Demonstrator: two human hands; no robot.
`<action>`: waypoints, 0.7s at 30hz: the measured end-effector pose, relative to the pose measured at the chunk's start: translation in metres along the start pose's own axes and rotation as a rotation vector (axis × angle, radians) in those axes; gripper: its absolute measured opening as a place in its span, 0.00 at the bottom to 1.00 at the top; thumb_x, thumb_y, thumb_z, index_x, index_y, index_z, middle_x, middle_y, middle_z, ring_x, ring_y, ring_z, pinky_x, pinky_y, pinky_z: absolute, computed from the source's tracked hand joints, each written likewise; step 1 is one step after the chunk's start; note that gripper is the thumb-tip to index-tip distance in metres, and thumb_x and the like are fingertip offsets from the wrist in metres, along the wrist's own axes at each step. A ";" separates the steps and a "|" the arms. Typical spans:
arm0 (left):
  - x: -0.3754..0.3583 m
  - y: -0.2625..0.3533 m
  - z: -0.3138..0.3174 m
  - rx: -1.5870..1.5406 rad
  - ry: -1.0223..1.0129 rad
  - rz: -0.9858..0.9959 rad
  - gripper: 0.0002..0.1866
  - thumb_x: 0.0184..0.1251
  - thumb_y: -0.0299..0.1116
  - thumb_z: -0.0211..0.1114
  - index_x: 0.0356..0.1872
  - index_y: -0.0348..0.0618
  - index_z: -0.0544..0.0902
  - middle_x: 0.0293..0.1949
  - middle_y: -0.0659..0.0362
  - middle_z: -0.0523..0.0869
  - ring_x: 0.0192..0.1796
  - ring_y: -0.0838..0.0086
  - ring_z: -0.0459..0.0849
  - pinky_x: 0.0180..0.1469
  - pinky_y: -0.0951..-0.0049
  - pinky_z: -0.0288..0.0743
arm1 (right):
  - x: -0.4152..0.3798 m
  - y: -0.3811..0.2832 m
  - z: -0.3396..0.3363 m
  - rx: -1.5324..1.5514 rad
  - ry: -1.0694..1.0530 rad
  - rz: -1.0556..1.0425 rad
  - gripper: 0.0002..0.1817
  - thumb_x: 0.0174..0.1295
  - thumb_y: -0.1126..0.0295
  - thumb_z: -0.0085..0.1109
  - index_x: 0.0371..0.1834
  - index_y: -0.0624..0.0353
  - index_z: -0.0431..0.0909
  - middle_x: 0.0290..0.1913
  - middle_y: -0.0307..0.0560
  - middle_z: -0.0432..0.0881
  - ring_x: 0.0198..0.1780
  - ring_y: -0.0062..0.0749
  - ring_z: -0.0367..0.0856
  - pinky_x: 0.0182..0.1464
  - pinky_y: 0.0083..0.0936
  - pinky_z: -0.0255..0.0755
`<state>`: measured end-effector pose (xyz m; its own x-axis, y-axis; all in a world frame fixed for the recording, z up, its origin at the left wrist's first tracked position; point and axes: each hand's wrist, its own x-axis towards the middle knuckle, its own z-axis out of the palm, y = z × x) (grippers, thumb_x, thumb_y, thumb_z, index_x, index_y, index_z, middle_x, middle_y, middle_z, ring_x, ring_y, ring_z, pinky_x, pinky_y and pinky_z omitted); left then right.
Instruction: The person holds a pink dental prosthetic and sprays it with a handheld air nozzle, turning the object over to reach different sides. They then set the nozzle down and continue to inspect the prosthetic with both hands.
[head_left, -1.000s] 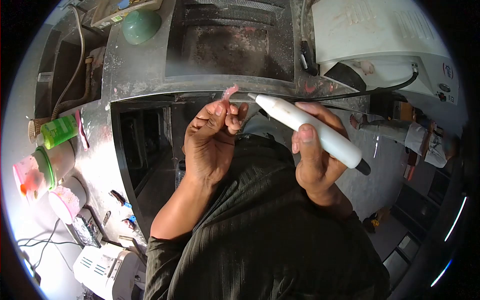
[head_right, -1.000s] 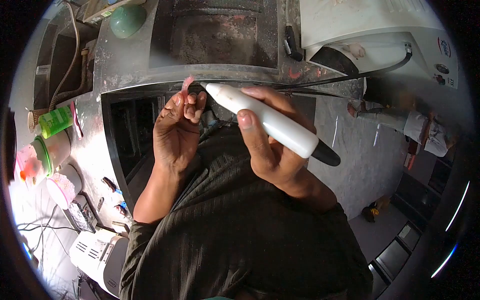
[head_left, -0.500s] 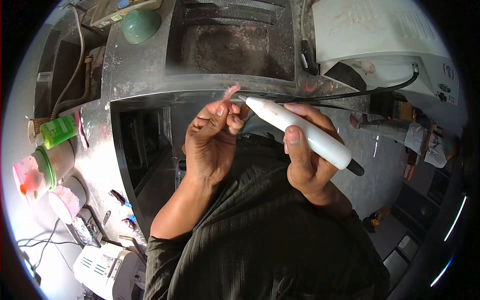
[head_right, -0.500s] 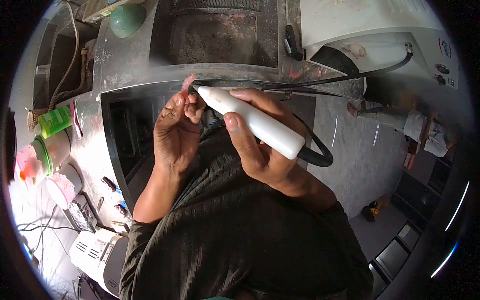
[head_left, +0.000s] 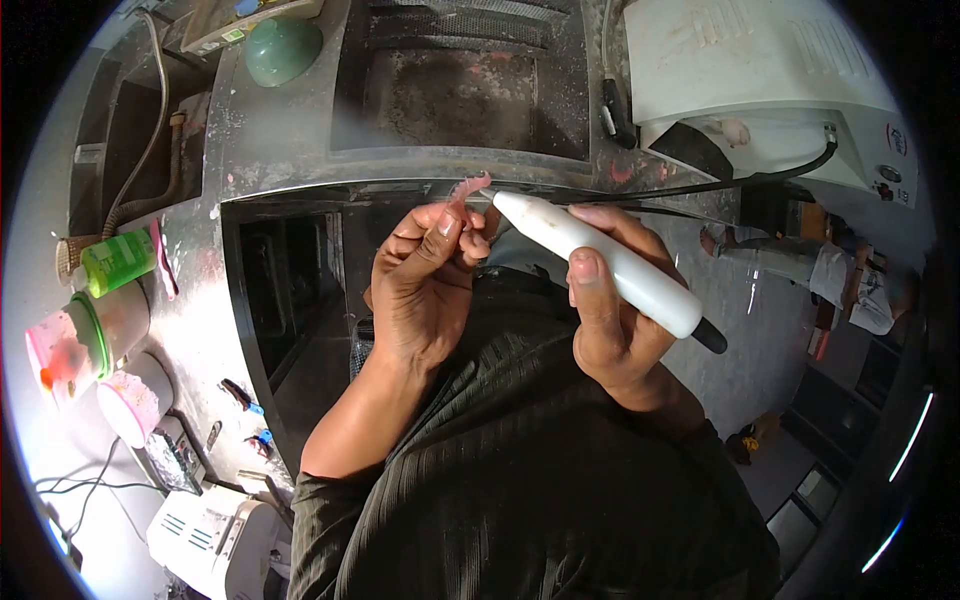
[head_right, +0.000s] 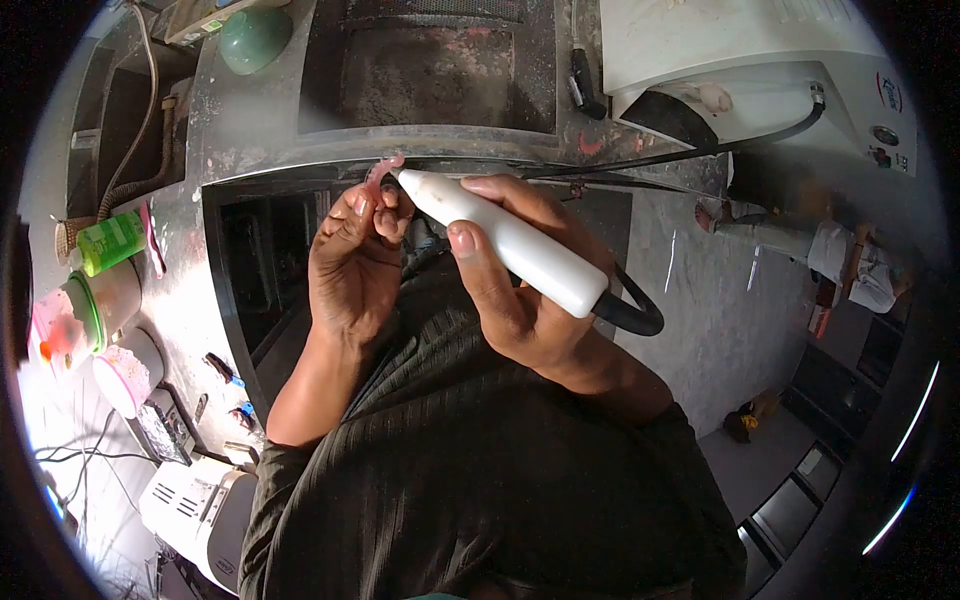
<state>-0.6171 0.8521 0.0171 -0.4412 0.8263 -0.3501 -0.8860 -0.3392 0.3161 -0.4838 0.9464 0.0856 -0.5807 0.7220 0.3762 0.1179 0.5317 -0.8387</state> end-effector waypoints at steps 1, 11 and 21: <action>0.000 0.000 0.000 -0.002 -0.011 0.004 0.05 0.71 0.25 0.62 0.40 0.36 0.84 0.39 0.53 0.87 0.38 0.74 0.86 0.49 0.76 0.80 | 0.000 0.001 0.000 -0.006 0.005 -0.009 0.13 0.64 0.76 0.64 0.46 0.77 0.77 0.42 0.58 0.85 0.38 0.36 0.87 0.37 0.25 0.80; -0.002 0.001 0.001 0.044 -0.013 0.006 0.04 0.71 0.26 0.63 0.41 0.37 0.84 0.39 0.53 0.87 0.38 0.75 0.86 0.57 0.70 0.77 | -0.003 -0.001 -0.001 0.007 0.011 0.024 0.12 0.64 0.76 0.64 0.44 0.76 0.78 0.41 0.57 0.85 0.37 0.35 0.87 0.37 0.24 0.80; -0.004 0.000 0.002 0.063 0.013 0.013 0.06 0.72 0.27 0.62 0.41 0.35 0.83 0.36 0.53 0.87 0.36 0.72 0.85 0.59 0.64 0.77 | -0.006 -0.001 -0.002 -0.028 -0.022 -0.029 0.13 0.65 0.76 0.63 0.47 0.76 0.77 0.42 0.58 0.85 0.39 0.37 0.87 0.38 0.25 0.81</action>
<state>-0.6150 0.8492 0.0202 -0.4549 0.8157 -0.3573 -0.8696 -0.3204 0.3757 -0.4793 0.9425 0.0847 -0.6017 0.6963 0.3913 0.1230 0.5648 -0.8160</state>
